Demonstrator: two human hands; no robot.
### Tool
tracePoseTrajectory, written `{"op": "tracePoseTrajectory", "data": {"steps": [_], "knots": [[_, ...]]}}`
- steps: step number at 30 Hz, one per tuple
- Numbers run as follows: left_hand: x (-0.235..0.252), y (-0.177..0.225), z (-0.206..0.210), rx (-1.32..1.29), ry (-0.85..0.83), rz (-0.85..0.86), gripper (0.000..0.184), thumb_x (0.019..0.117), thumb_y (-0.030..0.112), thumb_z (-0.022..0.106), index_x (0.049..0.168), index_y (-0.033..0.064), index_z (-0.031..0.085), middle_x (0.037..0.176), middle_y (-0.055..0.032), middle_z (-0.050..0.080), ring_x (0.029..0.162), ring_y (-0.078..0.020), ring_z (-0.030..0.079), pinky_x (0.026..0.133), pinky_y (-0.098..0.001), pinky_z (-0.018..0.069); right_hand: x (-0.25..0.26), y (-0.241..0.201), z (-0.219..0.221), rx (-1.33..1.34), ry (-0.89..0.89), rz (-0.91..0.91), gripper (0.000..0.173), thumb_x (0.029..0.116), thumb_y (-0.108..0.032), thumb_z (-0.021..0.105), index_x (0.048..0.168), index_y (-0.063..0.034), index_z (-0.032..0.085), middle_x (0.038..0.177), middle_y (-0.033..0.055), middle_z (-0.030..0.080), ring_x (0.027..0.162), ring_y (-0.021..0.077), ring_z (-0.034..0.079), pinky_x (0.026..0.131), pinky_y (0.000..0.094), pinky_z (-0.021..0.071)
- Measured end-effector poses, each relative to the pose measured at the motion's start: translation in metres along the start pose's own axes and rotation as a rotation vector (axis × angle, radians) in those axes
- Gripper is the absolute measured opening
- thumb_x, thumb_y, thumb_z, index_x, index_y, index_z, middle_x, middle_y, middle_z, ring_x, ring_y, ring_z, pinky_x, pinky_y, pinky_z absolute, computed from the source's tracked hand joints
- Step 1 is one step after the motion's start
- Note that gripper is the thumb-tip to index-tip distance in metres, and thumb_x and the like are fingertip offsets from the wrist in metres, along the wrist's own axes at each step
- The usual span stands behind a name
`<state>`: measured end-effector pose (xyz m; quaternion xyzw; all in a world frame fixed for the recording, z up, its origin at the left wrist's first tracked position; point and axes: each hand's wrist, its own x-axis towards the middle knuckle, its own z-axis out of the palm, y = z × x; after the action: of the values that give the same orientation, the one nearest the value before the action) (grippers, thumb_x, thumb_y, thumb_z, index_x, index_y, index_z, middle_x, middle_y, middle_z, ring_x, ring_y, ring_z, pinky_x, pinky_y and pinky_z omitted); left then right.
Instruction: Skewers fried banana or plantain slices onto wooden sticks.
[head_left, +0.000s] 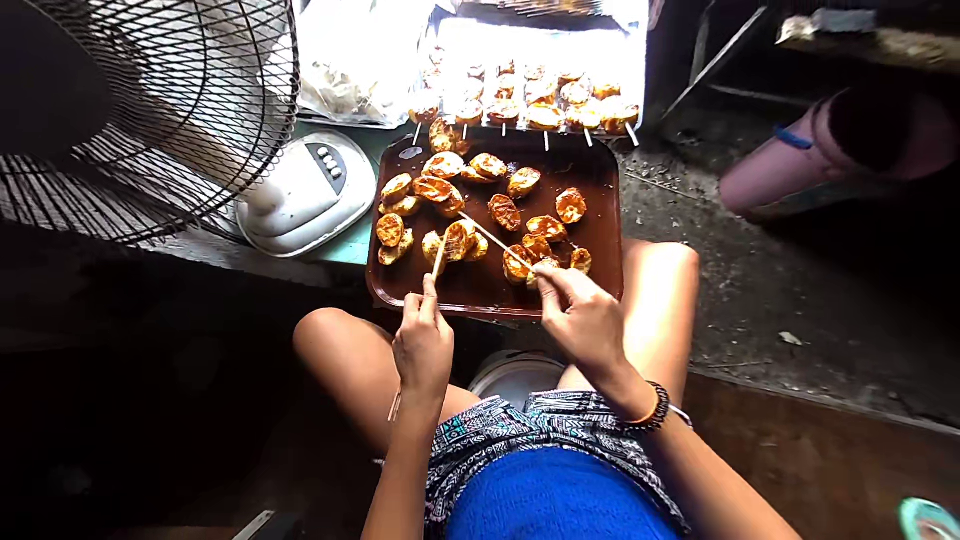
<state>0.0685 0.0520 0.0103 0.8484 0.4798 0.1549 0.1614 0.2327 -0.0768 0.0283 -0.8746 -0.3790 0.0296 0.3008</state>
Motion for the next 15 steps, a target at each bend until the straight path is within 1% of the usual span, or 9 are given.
{"op": "tracePoseTrajectory", "data": {"steps": [2, 4, 7, 9, 11, 13, 15], "knots": [[0.0, -0.001, 0.005, 0.077, -0.06, -0.043, 0.046, 0.1016, 0.007, 0.05, 0.146, 0.0121, 0.06, 0.109, -0.017, 0.069, 0.081, -0.0294, 0.072, 0.069, -0.0452, 0.06, 0.002, 0.012, -0.017, -0.046, -0.024, 0.002, 0.026, 0.0991, -0.025, 0.058, 0.112, -0.0188, 0.08, 0.09, 0.0047, 0.074, 0.073, 0.0232, 0.07, 0.061, 0.0478, 0.0541], [0.003, -0.006, 0.005, 0.142, -0.09, -0.109, 0.046, 0.1021, 0.006, 0.05, 0.147, 0.0111, 0.058, 0.112, -0.0178, 0.068, 0.083, -0.0306, 0.072, 0.071, -0.0451, 0.0602, -0.001, 0.018, -0.028, -0.111, -0.072, -0.003, 0.027, 0.0975, -0.026, 0.057, 0.108, -0.0197, 0.081, 0.085, 0.0044, 0.074, 0.072, 0.0235, 0.07, 0.059, 0.0486, 0.0525], [0.006, -0.012, 0.0, 0.193, -0.11, -0.189, 0.044, 0.1044, 0.008, 0.048, 0.147, 0.0109, 0.058, 0.115, -0.0182, 0.068, 0.088, -0.0311, 0.073, 0.075, -0.045, 0.0599, -0.006, 0.018, -0.031, -0.186, -0.091, -0.021, 0.028, 0.0975, -0.024, 0.057, 0.11, -0.0195, 0.081, 0.084, 0.0055, 0.072, 0.068, 0.0249, 0.069, 0.055, 0.0474, 0.0502], [0.004, -0.011, 0.0, 0.179, -0.085, -0.171, 0.043, 0.104, 0.009, 0.049, 0.146, 0.0098, 0.058, 0.113, -0.0188, 0.068, 0.086, -0.0314, 0.073, 0.073, -0.0447, 0.0599, -0.006, 0.018, -0.029, -0.212, -0.101, -0.026, 0.028, 0.0979, -0.023, 0.056, 0.111, -0.0194, 0.081, 0.084, 0.0059, 0.072, 0.068, 0.0257, 0.068, 0.054, 0.0471, 0.0498], [0.001, -0.006, 0.002, 0.132, -0.064, -0.11, 0.044, 0.1025, 0.008, 0.05, 0.146, 0.0085, 0.058, 0.109, -0.0187, 0.067, 0.082, -0.031, 0.072, 0.07, -0.0447, 0.0595, -0.005, 0.016, -0.029, -0.237, -0.129, -0.02, 0.028, 0.0976, -0.023, 0.055, 0.109, -0.0189, 0.081, 0.084, 0.0059, 0.072, 0.069, 0.0266, 0.069, 0.055, 0.048, 0.05], [-0.002, -0.001, 0.008, 0.107, -0.075, -0.071, 0.045, 0.1015, 0.008, 0.051, 0.145, 0.0108, 0.06, 0.108, -0.0171, 0.068, 0.08, -0.0298, 0.072, 0.068, -0.0444, 0.0596, -0.006, 0.014, -0.03, -0.262, -0.182, -0.001, 0.028, 0.0975, -0.022, 0.055, 0.108, -0.0179, 0.081, 0.086, 0.0069, 0.073, 0.073, 0.0281, 0.07, 0.057, 0.0498, 0.0504], [0.0, 0.0, 0.013, 0.136, -0.082, -0.066, 0.046, 0.1012, 0.008, 0.051, 0.146, 0.0136, 0.06, 0.109, -0.0159, 0.068, 0.078, -0.0285, 0.072, 0.066, -0.0427, 0.0591, -0.009, 0.016, -0.029, -0.276, -0.197, 0.007, 0.028, 0.097, -0.022, 0.054, 0.108, -0.0181, 0.081, 0.086, 0.007, 0.073, 0.073, 0.0275, 0.071, 0.057, 0.0493, 0.0506]]}}
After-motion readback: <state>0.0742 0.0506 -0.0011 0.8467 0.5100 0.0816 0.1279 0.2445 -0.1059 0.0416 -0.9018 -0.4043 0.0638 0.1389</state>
